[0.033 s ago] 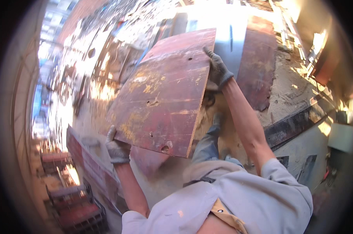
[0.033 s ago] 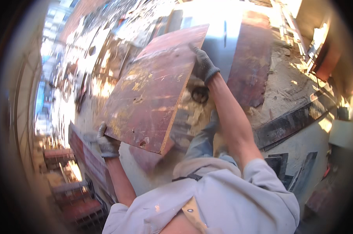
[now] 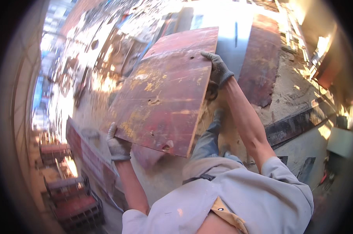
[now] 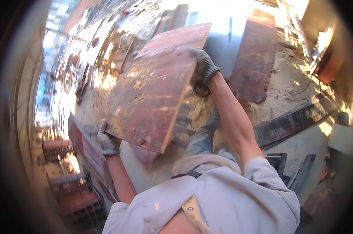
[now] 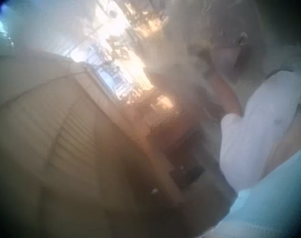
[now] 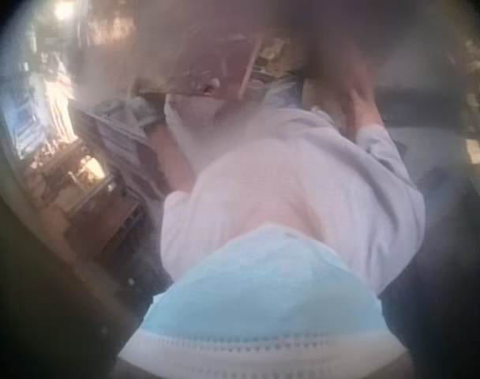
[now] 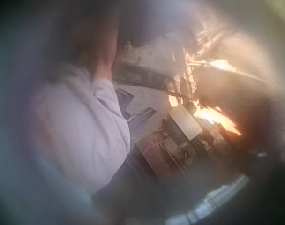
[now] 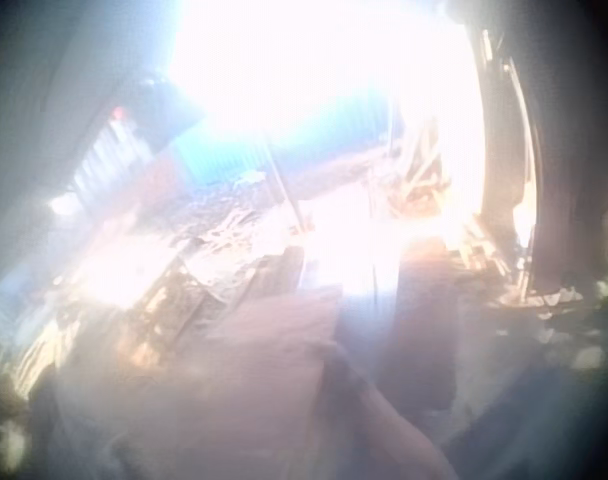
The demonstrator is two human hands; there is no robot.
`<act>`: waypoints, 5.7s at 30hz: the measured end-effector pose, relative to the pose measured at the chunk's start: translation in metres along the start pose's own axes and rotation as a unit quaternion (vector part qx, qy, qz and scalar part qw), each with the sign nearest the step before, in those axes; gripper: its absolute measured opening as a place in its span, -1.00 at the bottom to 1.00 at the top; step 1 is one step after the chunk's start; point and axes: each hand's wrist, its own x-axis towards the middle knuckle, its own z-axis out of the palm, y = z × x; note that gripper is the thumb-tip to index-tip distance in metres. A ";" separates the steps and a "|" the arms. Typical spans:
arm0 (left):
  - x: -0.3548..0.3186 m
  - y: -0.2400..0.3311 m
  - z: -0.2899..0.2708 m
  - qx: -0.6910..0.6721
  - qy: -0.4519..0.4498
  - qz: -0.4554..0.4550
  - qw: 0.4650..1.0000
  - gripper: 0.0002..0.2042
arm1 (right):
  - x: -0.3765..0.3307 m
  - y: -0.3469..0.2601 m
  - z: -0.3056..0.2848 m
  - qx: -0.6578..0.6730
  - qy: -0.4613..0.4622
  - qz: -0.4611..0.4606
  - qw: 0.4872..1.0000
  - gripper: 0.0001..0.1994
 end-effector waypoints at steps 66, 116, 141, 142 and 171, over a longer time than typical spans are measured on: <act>-0.104 -0.280 -0.273 0.346 0.300 -0.184 0.870 -0.55 | -0.160 -0.009 -0.323 -0.353 0.707 -0.029 0.612 -0.08; 0.015 -0.386 0.185 0.034 -0.281 -0.290 0.914 -0.81 | -0.532 -0.032 -0.206 -0.168 0.484 -0.214 0.832 -0.30; 0.367 -0.415 0.142 0.002 0.014 -0.244 0.970 -0.88 | -0.075 -0.132 -0.284 -0.734 0.364 -0.125 0.559 -0.14; 0.370 -0.422 0.141 0.013 0.007 -0.236 0.972 -0.87 | -0.073 -0.128 -0.287 -0.780 0.366 -0.052 0.504 -0.11; 0.378 -0.401 0.186 0.137 -0.013 -0.227 0.964 -0.80 | -0.021 -0.174 -0.315 -0.832 0.241 -0.147 0.477 -0.09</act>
